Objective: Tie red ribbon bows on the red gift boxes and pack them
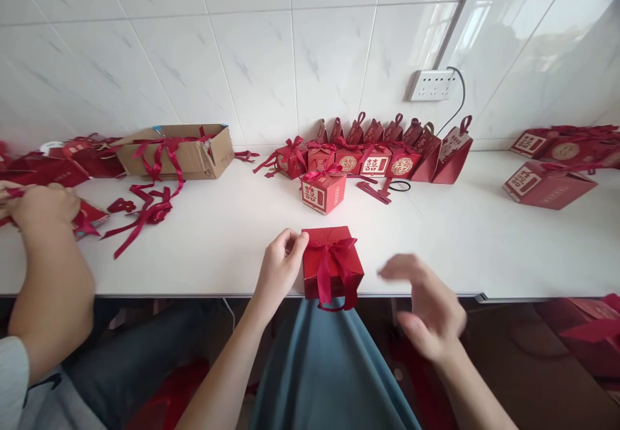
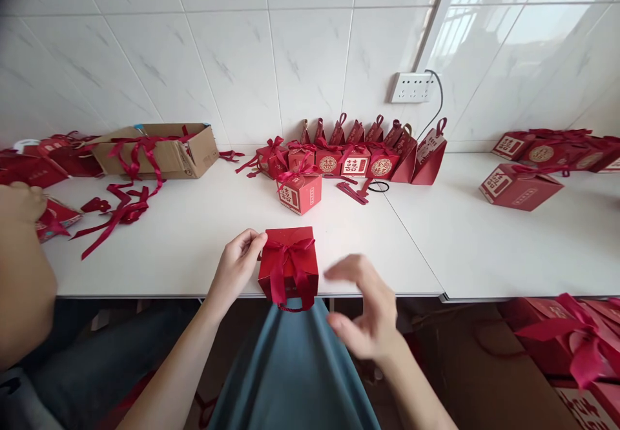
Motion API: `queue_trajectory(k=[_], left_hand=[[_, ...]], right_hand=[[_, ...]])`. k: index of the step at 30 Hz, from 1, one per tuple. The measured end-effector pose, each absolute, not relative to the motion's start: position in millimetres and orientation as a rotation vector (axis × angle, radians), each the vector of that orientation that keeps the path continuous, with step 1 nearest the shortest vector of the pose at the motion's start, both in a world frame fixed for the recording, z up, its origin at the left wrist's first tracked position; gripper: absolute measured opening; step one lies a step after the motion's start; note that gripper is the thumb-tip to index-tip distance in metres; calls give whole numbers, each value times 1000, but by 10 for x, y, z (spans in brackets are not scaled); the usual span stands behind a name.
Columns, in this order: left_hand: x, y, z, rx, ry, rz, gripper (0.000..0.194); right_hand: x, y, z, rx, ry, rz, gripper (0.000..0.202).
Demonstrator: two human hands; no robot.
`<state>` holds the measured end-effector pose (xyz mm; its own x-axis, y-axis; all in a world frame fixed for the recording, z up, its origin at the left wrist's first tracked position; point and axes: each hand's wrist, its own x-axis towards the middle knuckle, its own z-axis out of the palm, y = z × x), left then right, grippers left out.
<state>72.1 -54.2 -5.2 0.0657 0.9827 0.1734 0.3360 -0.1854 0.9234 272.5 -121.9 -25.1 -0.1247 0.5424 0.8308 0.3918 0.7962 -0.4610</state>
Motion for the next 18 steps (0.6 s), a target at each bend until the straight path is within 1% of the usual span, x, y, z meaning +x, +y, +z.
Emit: queue_trajectory(k=[1,2,3,4,5,7,9,13,15,18], left_hand=[[718,-543,-34,1631,1344,1119,33],[716,-543,-19,1643,1349,1099,31],[715,-544,-8,1659,1354,1075,30],[716,-546,-1,1679,1359,1055,27],[719,-550,3,1703,1364,1050,25],[732,-579,2,1764,1360,1115,21],[762,-647,-5,1860,1318,1285,17],[883,-879,-29,2243,1108,1614,4],[957,-992,-43,2428,969,1695,9],[1047,-1101,-50,2567,793,1788,14]], right_hand=[[2788,-1121,-278,-838,-1750,222,57],[2831,-1019,-314,-928,-1794,314,87],[2854,-922,-355,-989,-1856,419,109],[2859,-838,-397,-1016,-1917,533,121],[2849,-772,-437,-1015,-1964,644,125],[2801,-703,-499,-981,-1991,796,117],[2744,-708,-534,-962,-1957,808,110],[2675,-839,-545,-959,-1825,518,107],[2672,-922,-536,-942,-1767,388,104],[2697,-1037,-518,-896,-1718,287,101]])
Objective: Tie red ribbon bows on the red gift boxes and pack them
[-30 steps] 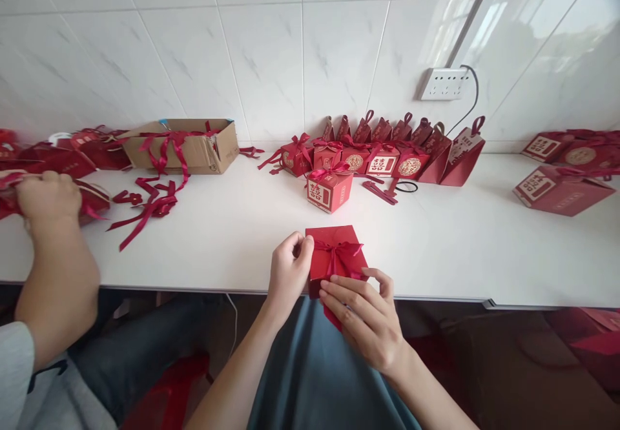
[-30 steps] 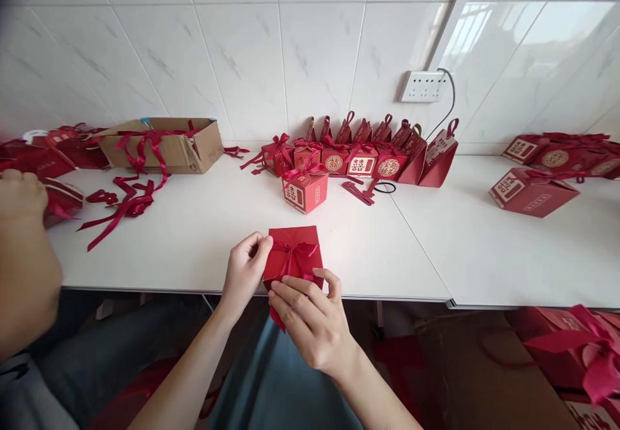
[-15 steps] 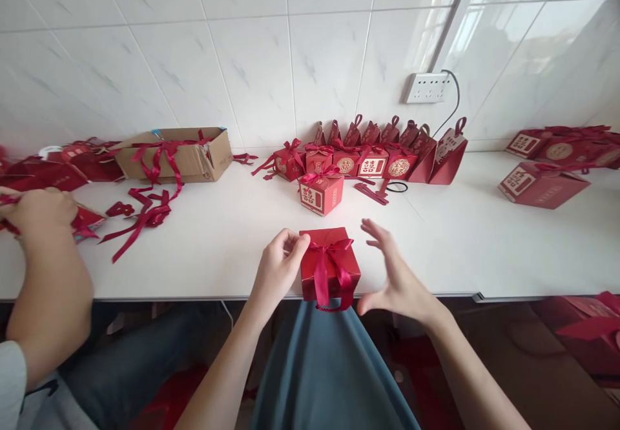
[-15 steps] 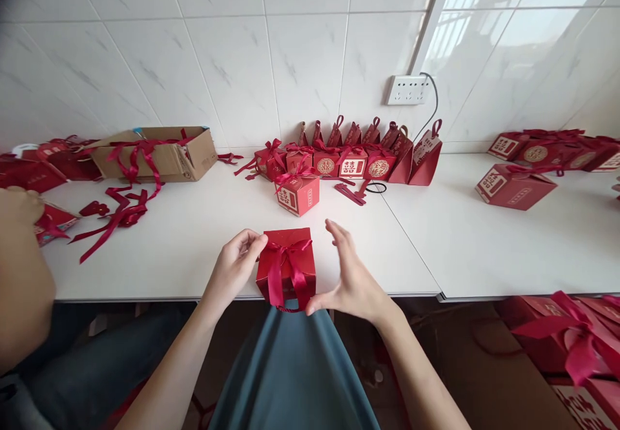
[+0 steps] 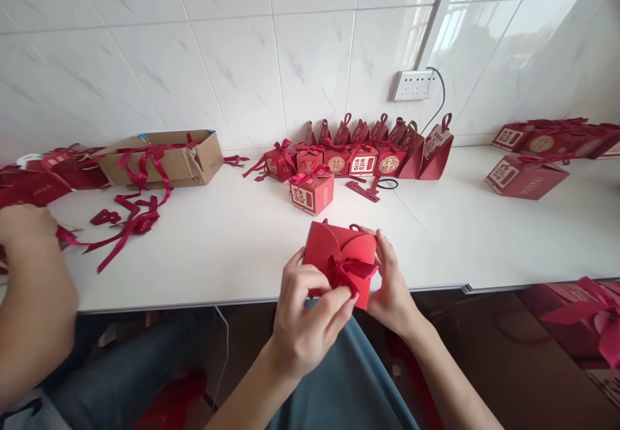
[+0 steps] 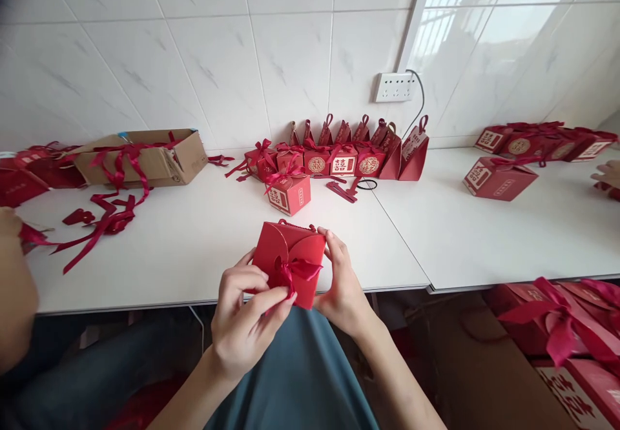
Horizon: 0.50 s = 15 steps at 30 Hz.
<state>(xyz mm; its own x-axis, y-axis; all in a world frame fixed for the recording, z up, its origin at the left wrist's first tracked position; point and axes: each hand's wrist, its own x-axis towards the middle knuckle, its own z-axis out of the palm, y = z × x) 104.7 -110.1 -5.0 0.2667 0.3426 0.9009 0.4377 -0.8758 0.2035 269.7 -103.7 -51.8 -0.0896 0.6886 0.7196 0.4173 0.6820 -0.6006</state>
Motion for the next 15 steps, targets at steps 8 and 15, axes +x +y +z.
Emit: queue_trajectory(k=[8,15], left_hand=[[1138,-1201,79,-2387,-644,-1701,15],[1127,-1250,138,-2406,-635,-1715,14]], right_hand=[[2763,-1196,-427,-869,-1675,191,101],[2755,-1235,-365,-869,-1674,177,99]])
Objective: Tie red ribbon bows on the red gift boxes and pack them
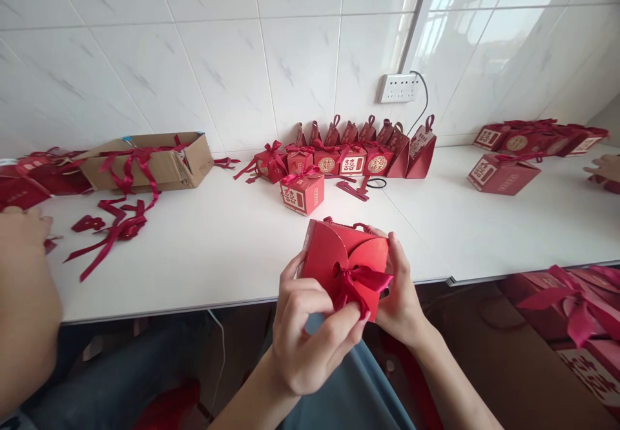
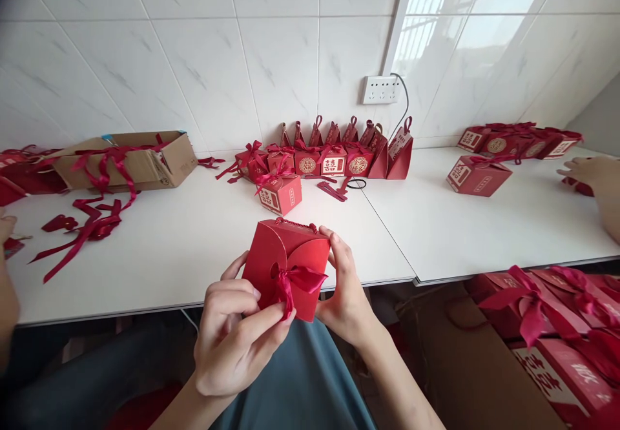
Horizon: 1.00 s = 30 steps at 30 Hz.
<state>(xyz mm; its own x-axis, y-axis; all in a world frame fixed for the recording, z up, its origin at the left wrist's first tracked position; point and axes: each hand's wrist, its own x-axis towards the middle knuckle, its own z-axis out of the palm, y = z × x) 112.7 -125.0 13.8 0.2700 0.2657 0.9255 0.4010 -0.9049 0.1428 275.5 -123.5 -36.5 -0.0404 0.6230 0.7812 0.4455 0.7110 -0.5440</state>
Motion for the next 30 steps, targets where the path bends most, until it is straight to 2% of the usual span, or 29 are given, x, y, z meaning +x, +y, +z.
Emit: queue_trajectory(k=[17,20,24,27,30], left_hand=[[1149,-1279,155,-2409,-641,-1815,10],[1135,-1215,175,-2400,-831,-2016,9],[1120,-923,198,-2556,-1410,-2201,16],[1193,-623,100,-2828,-1799,-1941,19],[1376,-415,-135,-3040,-1611,-1515,19]], right_hand=[[2808,-1263,-323,-884,-1677,160,99],[2840,-1271,-328,-904,-1684,171,100],[3005,-1304,-341,-1028,-1721,72,100],[3248,-1384,-341,-1100,-1711,-50,101],[3535,-1554,-310,-1199,-1554,-115,106]])
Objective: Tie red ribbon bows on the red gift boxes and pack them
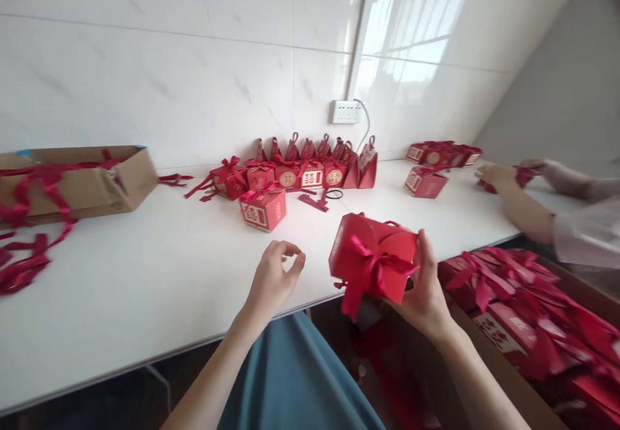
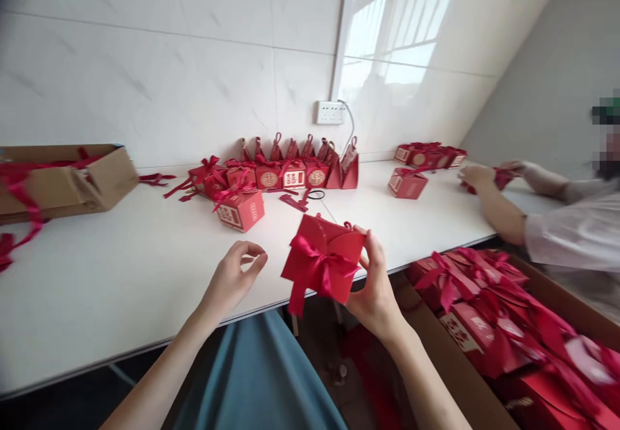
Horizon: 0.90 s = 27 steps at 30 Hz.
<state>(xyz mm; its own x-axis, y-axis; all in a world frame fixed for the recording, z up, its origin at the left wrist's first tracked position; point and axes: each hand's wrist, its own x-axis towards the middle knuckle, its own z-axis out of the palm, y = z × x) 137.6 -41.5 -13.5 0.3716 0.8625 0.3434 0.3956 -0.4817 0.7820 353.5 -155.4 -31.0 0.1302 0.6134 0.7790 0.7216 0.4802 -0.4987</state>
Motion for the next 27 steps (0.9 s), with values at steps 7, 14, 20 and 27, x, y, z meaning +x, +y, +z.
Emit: queue_trajectory(k=[7,14,20,27], left_hand=[[1672,-324,-702,2775,719,375,64],[1611,-210,-839,2929,630,372,65],[1599,-228,-813,3010,634,285,80],[1616,-228,-796,3106,659,180,80]], right_hand=[[4031,-2054,-305,-1252,-937,118,83],[4226,-2427,-366,-1067,-711,519,55],[4123,-2550,-227,-1051,-615,561,68],[4138,-2612,-270,-997,-565,609,68]])
